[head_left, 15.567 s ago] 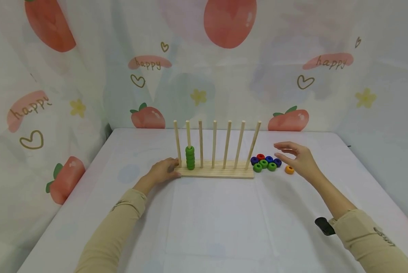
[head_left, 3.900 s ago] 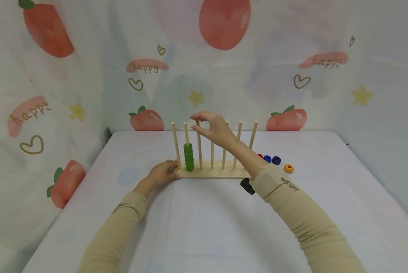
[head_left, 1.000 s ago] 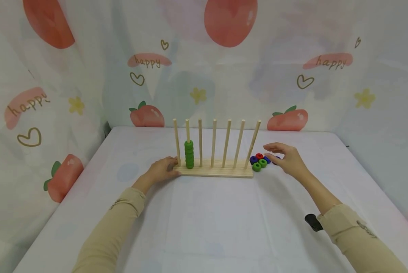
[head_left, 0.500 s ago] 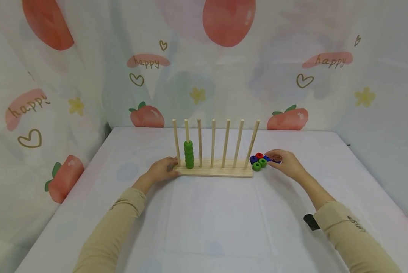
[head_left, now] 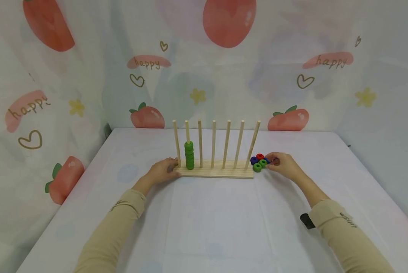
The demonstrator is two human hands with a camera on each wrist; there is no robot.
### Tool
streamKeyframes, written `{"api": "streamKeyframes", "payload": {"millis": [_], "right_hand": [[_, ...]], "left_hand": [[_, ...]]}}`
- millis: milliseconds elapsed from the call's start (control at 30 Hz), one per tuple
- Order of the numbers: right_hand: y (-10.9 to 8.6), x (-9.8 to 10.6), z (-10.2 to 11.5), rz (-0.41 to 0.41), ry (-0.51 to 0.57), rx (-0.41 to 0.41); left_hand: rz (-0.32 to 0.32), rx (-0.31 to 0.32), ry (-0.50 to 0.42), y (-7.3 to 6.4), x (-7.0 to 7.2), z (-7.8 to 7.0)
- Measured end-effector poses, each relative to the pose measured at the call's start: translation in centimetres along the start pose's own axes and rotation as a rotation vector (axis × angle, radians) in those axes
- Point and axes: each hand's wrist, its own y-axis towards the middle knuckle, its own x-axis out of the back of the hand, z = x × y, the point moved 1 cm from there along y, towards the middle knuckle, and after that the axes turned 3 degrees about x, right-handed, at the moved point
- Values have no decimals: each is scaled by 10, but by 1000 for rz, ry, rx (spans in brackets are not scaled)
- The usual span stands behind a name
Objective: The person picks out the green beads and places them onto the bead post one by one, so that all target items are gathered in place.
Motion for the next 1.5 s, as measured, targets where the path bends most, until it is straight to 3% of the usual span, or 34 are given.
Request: {"api": "streamKeyframes", "payload": {"millis": [433, 1033, 1500], "right_hand": [[8, -9, -3, -5, -19, -59], [12, -12, -1, 116, -152, -143], [8, -11, -3, 72, -110, -139]], "left_hand": [[1, 8, 4, 3, 0, -1], [8, 25, 10, 2, -2, 0], [8, 23, 3, 1, -2, 0]]}}
